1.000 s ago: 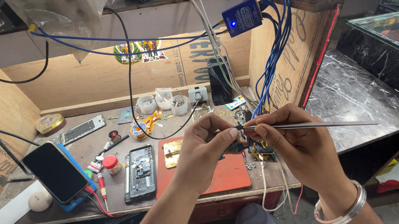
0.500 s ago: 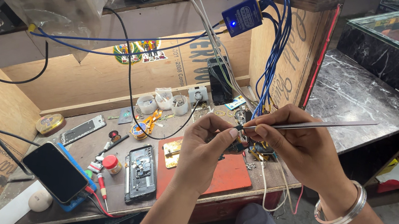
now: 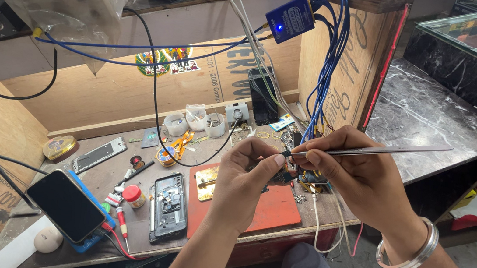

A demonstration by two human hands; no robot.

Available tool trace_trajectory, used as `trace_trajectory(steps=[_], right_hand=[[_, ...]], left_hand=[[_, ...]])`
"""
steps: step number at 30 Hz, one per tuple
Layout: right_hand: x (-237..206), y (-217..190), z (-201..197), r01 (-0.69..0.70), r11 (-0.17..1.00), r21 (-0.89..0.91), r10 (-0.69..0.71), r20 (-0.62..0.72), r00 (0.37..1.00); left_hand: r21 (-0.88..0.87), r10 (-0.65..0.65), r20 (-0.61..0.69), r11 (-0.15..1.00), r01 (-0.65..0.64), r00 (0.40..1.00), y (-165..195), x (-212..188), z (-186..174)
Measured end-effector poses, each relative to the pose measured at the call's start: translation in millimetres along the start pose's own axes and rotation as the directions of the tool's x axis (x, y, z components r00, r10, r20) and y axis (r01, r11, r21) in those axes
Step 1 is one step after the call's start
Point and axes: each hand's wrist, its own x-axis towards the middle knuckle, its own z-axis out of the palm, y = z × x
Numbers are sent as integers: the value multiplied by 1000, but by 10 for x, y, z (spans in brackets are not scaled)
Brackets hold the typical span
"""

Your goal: The person sits at a repair workbench and uses a long pointed tool to work on a small circuit board with attached wires, holding the board steady with one hand while applying the tool to its components. They reposition the board and continue working on it throughout the clip.

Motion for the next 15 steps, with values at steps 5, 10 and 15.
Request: trace_trajectory(steps=[5, 10, 15], right_hand=[[5, 11, 4, -4, 1000, -14, 4, -3, 1000], [6, 11, 2, 7, 1000, -12, -7, 3, 1000], [0, 6, 2, -4, 1000, -10, 4, 1, 1000]], left_hand=[[-4, -16, -7, 1000, 16, 1000, -6, -2, -6], [2, -19, -16, 1000, 19, 1000, -7, 0, -16], [22, -30, -32, 999, 31, 999, -16, -3, -16]])
